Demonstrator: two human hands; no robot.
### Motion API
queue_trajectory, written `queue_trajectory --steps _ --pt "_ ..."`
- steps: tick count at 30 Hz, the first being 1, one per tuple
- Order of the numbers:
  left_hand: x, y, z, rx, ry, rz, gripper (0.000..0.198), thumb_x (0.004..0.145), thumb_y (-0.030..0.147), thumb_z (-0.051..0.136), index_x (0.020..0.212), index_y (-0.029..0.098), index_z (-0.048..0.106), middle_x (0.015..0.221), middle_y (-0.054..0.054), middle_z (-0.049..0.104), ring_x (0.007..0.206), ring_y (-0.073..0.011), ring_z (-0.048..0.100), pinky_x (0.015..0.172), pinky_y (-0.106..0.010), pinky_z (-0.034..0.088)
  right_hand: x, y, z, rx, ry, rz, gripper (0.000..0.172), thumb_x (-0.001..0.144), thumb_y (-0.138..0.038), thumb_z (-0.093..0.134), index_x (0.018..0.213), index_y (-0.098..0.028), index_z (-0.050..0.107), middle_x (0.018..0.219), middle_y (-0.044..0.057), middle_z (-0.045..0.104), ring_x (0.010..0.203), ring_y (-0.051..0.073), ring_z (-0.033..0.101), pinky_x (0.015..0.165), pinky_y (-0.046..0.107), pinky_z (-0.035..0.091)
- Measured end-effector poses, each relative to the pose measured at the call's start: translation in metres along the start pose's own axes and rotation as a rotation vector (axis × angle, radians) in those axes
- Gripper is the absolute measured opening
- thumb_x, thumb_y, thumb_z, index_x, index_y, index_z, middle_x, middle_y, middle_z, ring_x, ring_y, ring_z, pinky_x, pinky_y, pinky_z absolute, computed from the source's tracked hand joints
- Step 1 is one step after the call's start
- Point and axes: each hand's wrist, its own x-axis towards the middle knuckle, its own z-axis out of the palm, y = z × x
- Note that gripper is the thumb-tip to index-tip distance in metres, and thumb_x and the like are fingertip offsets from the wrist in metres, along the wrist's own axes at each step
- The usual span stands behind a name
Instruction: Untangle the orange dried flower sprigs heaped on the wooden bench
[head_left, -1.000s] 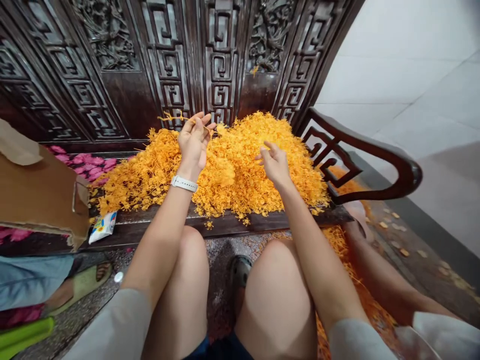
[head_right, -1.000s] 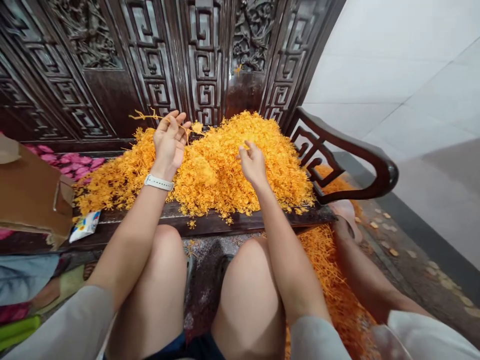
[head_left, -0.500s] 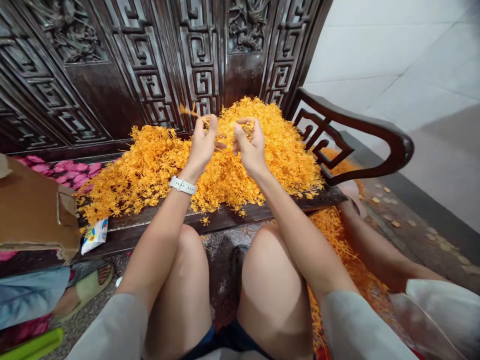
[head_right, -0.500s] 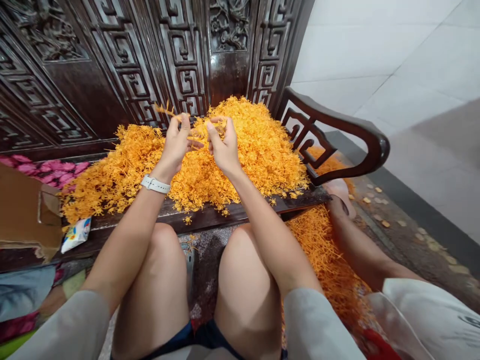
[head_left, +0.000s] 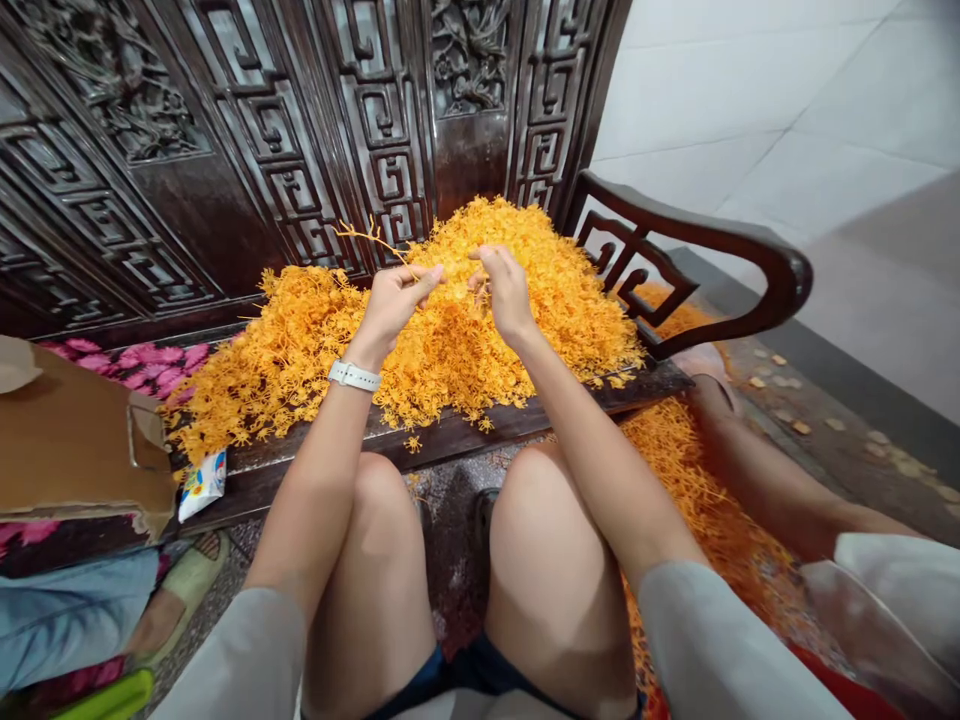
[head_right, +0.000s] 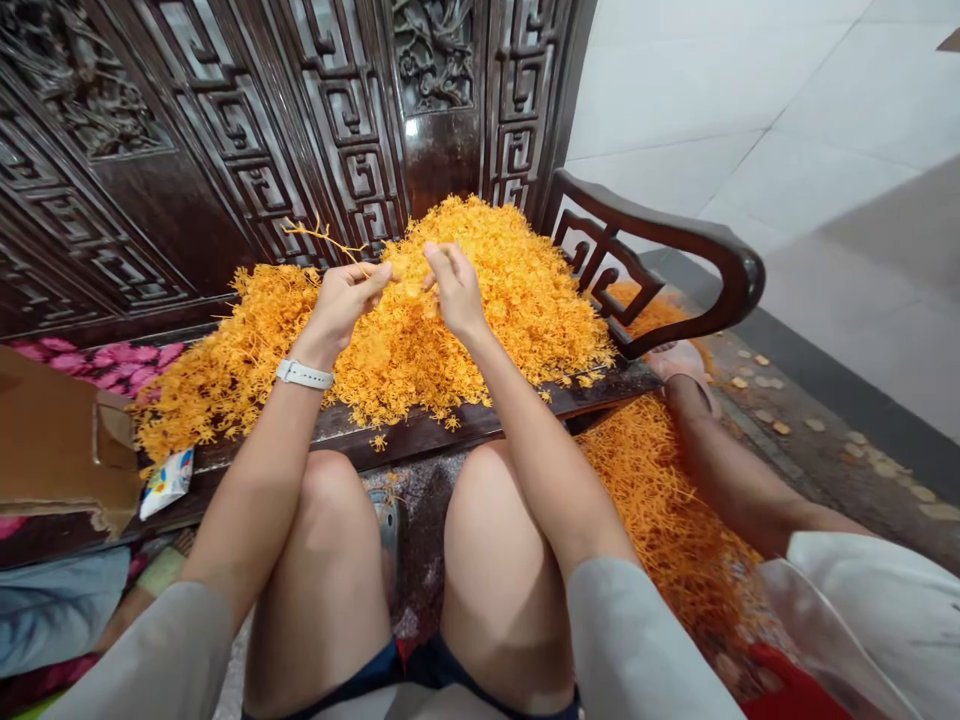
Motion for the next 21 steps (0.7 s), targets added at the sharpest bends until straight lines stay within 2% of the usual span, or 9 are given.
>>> queue_trajectory --steps 5,8,10,14,16,18,21 --pt "-0.004 0.007 0.007 0.05 -0.084 0.052 0.042 0.081 0.06 0.083 0.069 0.021 0.073 0.058 0.0 0.053 0.057 -0.0113 0.041 0.055 -0.029 0.032 -0.007 -0.002 -0.001 -0.237 -0.222 -0.147 0.055 0.091 -0.076 0.062 0.082 -0.022 0.063 0.08 0.001 0.055 0.077 0.015 0.049 0.069 0.028 0.043" --pt "-0.005 0.009 0.001 0.133 -0.152 0.06 0.04 0.085 0.057 0.079 0.067 0.022 0.073 0.056 0.002 0.049 0.054 -0.0113 0.038 0.054 -0.029 0.029 -0.005 -0.002 -0.003 -0.295 -0.339 -0.171 0.06 0.096 -0.076 0.055 0.071 -0.021 0.054 0.072 -0.001 0.044 0.071 0.014 0.041 0.066 0.027 0.037" --pt "-0.006 0.01 -0.007 0.187 -0.2 0.045 0.042 0.09 0.055 0.075 0.063 0.023 0.07 0.052 0.002 0.042 0.052 -0.0118 0.037 0.055 -0.03 0.03 -0.002 0.001 -0.006 -0.284 -0.333 -0.204 0.062 0.097 -0.075 0.053 0.067 -0.021 0.046 0.069 -0.002 0.038 0.068 0.013 0.035 0.064 0.027 0.033" --pt "-0.007 0.014 -0.018 0.176 -0.276 0.01 0.057 0.096 0.065 0.063 0.056 0.025 0.065 0.046 0.005 0.026 0.047 -0.0121 0.031 0.055 -0.033 0.032 0.006 0.015 -0.011 -0.188 -0.181 -0.218 0.063 0.097 -0.073 0.056 0.066 -0.022 0.038 0.068 -0.003 0.032 0.064 0.011 0.029 0.06 0.027 0.029" --pt "-0.008 0.018 -0.016 0.187 -0.302 0.017 0.058 0.093 0.07 0.063 0.058 0.025 0.068 0.046 0.005 0.024 0.045 -0.011 0.024 0.053 -0.032 0.027 0.011 0.024 -0.011 -0.085 -0.044 -0.113 0.061 0.097 -0.072 0.057 0.069 -0.023 0.036 0.066 -0.004 0.031 0.06 0.01 0.027 0.055 0.026 0.026" --pt "-0.011 0.024 -0.008 0.243 -0.309 0.025 0.054 0.089 0.072 0.067 0.064 0.024 0.073 0.047 0.006 0.024 0.045 -0.0102 0.02 0.052 -0.031 0.021 0.017 0.031 -0.01 0.06 0.148 0.052 0.058 0.099 -0.071 0.055 0.072 -0.024 0.033 0.063 -0.006 0.028 0.055 0.009 0.024 0.051 0.024 0.021" --pt "-0.016 0.035 0.009 0.305 -0.272 0.028 0.052 0.085 0.071 0.072 0.067 0.023 0.074 0.047 0.007 0.024 0.046 -0.0092 0.019 0.052 -0.03 0.019 0.026 0.032 -0.01 0.263 0.381 0.237 0.055 0.101 -0.068 0.052 0.075 -0.026 0.029 0.06 -0.009 0.025 0.049 0.009 0.02 0.045 0.023 0.017"
